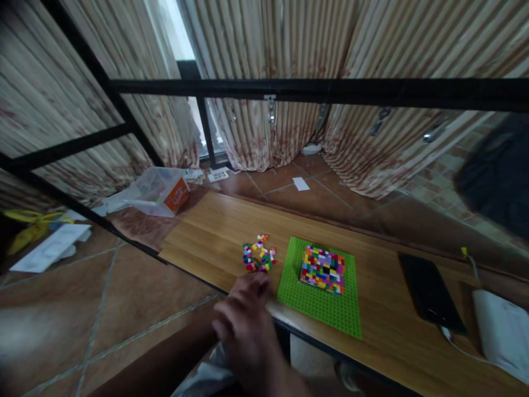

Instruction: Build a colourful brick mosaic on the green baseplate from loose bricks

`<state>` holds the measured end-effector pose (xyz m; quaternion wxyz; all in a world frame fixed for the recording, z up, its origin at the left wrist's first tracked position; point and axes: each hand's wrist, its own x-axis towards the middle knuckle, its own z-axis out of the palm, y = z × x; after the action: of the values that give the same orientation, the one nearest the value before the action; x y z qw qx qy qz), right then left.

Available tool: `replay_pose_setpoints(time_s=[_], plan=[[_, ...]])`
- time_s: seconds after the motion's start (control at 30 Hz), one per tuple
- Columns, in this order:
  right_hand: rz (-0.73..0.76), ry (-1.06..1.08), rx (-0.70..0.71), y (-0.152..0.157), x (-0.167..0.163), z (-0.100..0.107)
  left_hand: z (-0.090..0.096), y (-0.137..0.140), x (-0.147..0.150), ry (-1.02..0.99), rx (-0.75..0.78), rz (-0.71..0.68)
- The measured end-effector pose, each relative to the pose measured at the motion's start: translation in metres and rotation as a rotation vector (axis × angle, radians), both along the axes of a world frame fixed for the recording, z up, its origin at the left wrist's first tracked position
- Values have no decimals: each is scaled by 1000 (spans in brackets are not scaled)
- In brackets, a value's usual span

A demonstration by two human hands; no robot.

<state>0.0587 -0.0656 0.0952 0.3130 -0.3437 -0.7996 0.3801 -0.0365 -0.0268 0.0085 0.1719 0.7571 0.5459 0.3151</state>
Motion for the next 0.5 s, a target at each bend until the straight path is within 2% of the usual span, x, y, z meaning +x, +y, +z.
replay_pose_setpoints(time_s=[0.1, 0.17, 0.3, 0.5], plan=[[400, -50, 155, -22, -50, -12, -2, -1, 1, 6, 28, -2], [500, -52, 163, -27, -65, -16, -3, 0, 1, 7, 45, -27], [471, -22, 94, -24, -62, -21, -2, 0, 2, 2, 66, -21], [339, -25, 349, -11, -32, -46, -3, -4, 6, -34, 47, 32]])
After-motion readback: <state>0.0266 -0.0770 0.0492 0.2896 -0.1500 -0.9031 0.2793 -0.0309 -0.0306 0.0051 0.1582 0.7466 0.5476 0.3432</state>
